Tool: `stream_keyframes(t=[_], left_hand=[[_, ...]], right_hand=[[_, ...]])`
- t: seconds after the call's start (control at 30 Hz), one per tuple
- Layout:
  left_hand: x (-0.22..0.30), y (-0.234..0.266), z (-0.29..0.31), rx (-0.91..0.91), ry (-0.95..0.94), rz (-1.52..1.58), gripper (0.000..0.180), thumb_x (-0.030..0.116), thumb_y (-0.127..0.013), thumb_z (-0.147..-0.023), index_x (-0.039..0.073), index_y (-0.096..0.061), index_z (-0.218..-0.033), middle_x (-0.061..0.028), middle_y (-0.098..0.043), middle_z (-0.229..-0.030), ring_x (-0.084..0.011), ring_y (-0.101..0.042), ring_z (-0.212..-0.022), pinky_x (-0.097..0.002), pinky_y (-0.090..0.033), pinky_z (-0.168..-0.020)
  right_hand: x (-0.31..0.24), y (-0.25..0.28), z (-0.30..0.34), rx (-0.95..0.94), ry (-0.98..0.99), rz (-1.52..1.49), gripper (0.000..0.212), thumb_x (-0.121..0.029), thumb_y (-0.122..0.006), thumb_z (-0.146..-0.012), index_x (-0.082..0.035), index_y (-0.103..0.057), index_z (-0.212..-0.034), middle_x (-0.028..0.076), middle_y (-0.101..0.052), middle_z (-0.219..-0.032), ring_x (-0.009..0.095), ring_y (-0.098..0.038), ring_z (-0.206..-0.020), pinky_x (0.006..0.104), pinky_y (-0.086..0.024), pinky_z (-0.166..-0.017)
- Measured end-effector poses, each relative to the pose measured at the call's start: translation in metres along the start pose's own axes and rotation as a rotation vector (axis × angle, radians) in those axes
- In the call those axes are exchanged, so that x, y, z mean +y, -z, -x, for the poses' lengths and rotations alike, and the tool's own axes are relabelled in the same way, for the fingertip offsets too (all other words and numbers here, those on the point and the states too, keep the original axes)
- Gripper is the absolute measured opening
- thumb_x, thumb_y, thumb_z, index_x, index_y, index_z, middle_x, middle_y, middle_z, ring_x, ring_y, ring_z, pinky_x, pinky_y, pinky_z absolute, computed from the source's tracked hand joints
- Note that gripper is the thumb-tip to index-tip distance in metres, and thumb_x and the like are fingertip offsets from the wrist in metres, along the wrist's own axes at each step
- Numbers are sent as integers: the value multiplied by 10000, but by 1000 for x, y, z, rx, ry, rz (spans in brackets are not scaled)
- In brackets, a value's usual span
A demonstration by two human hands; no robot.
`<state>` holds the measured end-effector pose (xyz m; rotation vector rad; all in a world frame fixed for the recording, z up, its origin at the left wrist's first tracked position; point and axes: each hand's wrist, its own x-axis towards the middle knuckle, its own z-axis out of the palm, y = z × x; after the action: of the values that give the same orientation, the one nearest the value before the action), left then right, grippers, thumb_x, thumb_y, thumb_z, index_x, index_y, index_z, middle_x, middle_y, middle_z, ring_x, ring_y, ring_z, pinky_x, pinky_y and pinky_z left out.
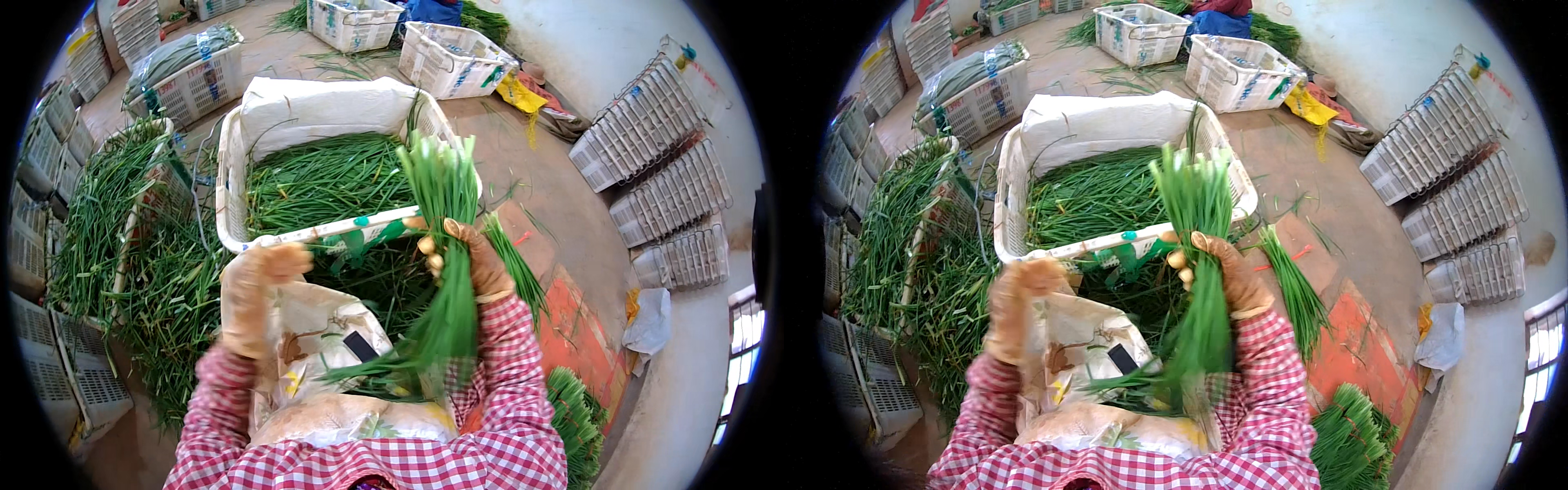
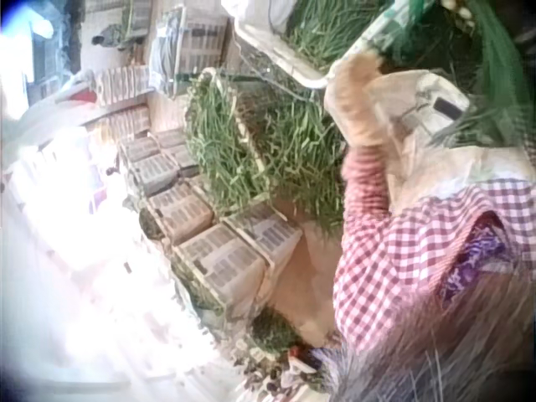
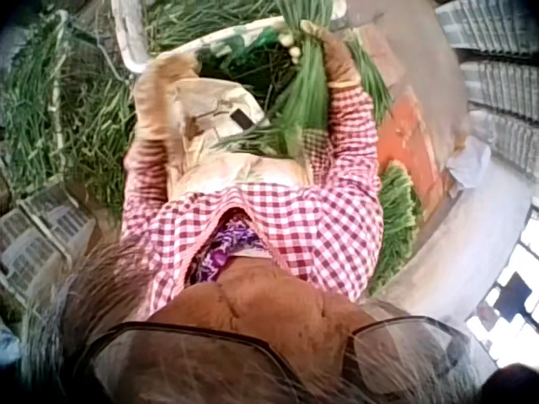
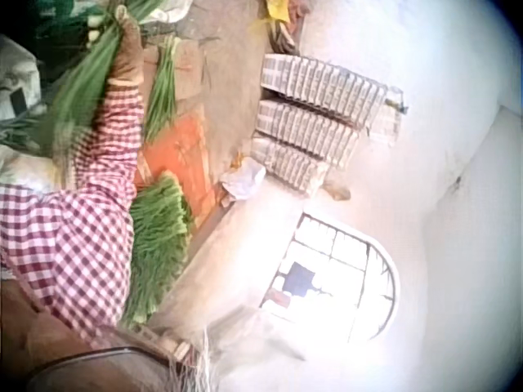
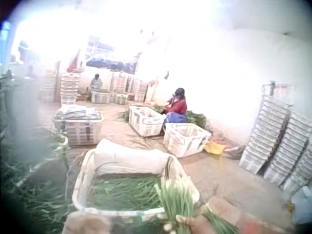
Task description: The person sorts and bundles green chives by hand, removing damaged leaves and tying the bundles with red string.
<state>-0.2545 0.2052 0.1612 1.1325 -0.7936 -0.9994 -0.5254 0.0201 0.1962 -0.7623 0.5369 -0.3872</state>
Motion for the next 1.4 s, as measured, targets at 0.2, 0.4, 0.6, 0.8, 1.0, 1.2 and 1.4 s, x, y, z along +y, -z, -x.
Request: stream_keyframes(t=[0.2, 0.4, 0.6, 0.8, 1.0, 1.2, 1.4], left_hand=[[49, 169, 17, 573, 262, -2068, 651, 591, -530, -848, 69, -542, -1236, -174, -626, -1089, -278, -623, -929, -346, -503, -761], [15, 27, 10, 41, -202, -111, 301, 289, -563, -929, 43, -636, -1087, -115, -653, -1046, -192, -628, -935, -293, -504, -800], [21, -27, -7, 82, 190, -87, 367, 311, -621, -897, -13, -631, -1069, -33, -628, -743, -63, -561, -641, -182, -438, -583], [15, -12, -25, -193, 197, -212, 304, 237, -644, -879, -26, -639, -1031, -31, -657, -894, -92, -587, -810, -247, -470, -769], [-2, -17, -21, -127, 154, -128, 227, 172, -682, -850, -16, -646, -974, -14, -644, -853, -79, -576, -778, -221, -461, -736], [-8, -9, -23, -169, 133, -332, 206, 182, -681, -852, 0, -652, -942, 5, -618, -801, -68, -562, -741, -215, -454, -679], [-10, 3, -22, 167, -33, -354, 111, 149, -640, -867, 43, -644, -834, -22, -625, -768, -101, -571, -684, -232, -469, -699]], right_hand=[[-21, -36, 36, 197, -241, 511, 390, -317, -652, -846, -28, -580, -1098, 80, -659, -809, 120, -601, -570, 217, -501, -512], [43, -48, 38, 141, -220, 418, 429, -295, -711, -817, 40, -590, -1054, 124, -654, -867, 167, -615, -664, 270, -521, -596], [80, -44, 36, 49, -165, 462, 453, -344, -717, -809, 32, -614, -1040, 84, -657, -849, 134, -605, -701, 269, -502, -620], [89, -48, 30, 74, -153, 438, 394, -291, -736, -767, 29, -629, -971, 101, -669, -814, 142, -616, -617, 262, -512, -549], [100, -40, 24, 48, -63, 527, 386, -302, -744, -767, 24, -643, -949, 60, -646, -787, 115, -589, -639, 260, -492, -567], [103, -42, 21, 26, -112, 553, 398, -322, -753, -759, 16, -648, -942, 53, -645, -799, 109, -582, -665, 248, -479, -597], [102, -36, 24, 28, -137, 490, 427, -320, -758, -750, 15, -638, -986, 48, -644, -839, 110, -581, -709, 245, -470, -638]])
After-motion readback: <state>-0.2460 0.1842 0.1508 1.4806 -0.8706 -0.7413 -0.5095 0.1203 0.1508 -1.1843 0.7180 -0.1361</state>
